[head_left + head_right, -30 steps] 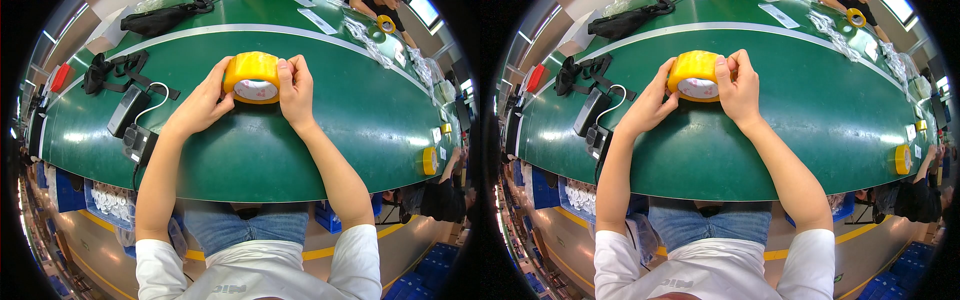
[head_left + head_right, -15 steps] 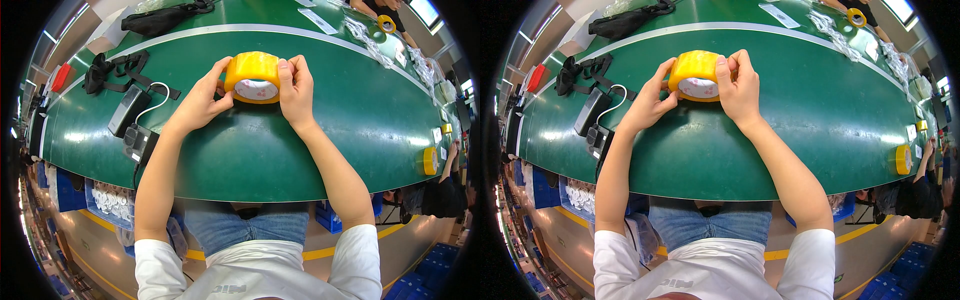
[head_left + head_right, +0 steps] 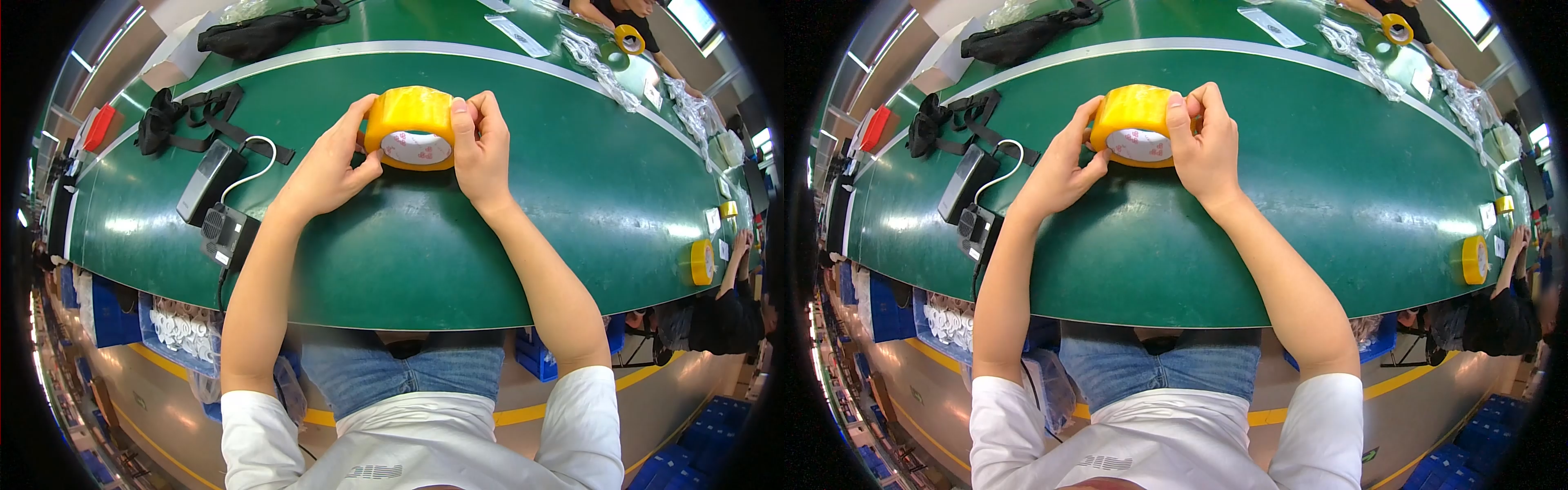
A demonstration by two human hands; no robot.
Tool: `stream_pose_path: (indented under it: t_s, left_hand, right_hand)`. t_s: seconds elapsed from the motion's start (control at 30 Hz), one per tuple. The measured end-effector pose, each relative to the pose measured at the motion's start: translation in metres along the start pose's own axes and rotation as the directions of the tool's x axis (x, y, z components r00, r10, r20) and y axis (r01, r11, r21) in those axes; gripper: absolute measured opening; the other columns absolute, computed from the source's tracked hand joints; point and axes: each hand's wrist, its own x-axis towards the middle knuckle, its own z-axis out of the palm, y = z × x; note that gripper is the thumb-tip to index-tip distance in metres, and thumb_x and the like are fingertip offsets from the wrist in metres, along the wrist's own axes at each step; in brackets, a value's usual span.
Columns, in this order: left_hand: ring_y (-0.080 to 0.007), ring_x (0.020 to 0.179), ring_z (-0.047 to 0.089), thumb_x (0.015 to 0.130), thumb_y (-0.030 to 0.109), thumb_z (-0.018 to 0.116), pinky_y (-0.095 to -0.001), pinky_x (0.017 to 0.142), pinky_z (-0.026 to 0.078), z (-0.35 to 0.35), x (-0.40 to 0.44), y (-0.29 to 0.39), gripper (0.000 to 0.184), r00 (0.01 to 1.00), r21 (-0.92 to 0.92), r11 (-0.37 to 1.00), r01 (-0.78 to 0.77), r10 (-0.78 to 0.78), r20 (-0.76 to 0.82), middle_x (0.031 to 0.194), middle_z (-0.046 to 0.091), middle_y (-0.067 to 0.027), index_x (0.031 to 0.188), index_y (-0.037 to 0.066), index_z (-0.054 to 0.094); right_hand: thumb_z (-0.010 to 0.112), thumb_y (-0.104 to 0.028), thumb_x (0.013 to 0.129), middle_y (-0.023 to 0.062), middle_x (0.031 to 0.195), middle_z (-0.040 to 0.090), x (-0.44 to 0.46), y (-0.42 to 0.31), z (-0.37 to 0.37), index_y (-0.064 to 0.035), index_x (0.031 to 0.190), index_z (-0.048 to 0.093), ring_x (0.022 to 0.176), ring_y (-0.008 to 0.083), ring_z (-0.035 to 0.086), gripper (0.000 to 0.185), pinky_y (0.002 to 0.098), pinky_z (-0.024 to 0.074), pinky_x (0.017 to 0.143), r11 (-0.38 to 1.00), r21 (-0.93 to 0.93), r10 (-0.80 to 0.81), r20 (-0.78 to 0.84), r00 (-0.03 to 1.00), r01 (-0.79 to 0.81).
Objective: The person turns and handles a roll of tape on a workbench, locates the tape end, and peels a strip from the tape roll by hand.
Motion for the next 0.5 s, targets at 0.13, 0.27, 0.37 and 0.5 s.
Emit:
stream_pose_path:
  t_s: [0.13,0.27,0.37,0.5]
  left_hand:
    - [-0.0342,0.122,0.058,0.092,0.01,0.062,-0.0403,0.109,0.044,-0.0016,-0.0003,-0.0019,0.069,0.999,0.019,0.999,-0.032,0.031,0.017,0.141,0.053,-0.0235,0.153,0.003,0.032]
    - [-0.0339,0.122,0.058,0.092,0.01,0.062,-0.0395,0.108,0.045,-0.0016,-0.0003,-0.0019,0.069,0.999,0.031,0.998,-0.05,0.05,0.015,0.14,0.053,-0.0243,0.154,0.003,0.031]
    - [-0.0336,0.12,0.059,0.092,0.01,0.062,-0.039,0.107,0.046,-0.0009,-0.0001,-0.0024,0.07,0.999,0.041,0.998,-0.039,0.038,0.02,0.139,0.054,-0.0244,0.154,0.003,0.031]
    - [-0.0325,0.118,0.059,0.092,0.01,0.063,-0.0391,0.105,0.047,-0.0014,0.0003,-0.0047,0.069,1.0,-0.014,1.0,-0.011,0.011,0.02,0.138,0.055,-0.023,0.154,0.005,0.032]
  right_hand:
    - [0.06,-0.029,0.101,0.0017,0.067,0.046,0.0002,0.0,0.0007,-0.0078,0.082,0.043,0.06,0.0093,0.043,0.033,0.0266,0.0376,0.052,1.0,0.02,-0.012,-0.001,1.0,0.012]
    - [0.06,-0.029,0.101,0.0017,0.067,0.046,0.0006,0.0009,0.0002,-0.0078,0.082,0.043,0.06,0.0095,0.043,0.034,0.0264,0.0375,0.052,1.0,0.009,-0.016,-0.005,1.0,0.016]
    - [0.06,-0.029,0.101,0.0018,0.067,0.046,0.0003,0.001,-0.0001,-0.0077,0.082,0.043,0.06,0.0097,0.043,0.034,0.0265,0.0376,0.052,1.0,0.024,0.005,-0.001,1.0,-0.005]
    - [0.06,-0.03,0.102,0.0019,0.067,0.045,0.0001,0.0006,0.0006,-0.0075,0.082,0.043,0.06,0.0098,0.043,0.034,0.0267,0.0377,0.052,1.0,0.017,0.0,-0.005,1.0,0.0]
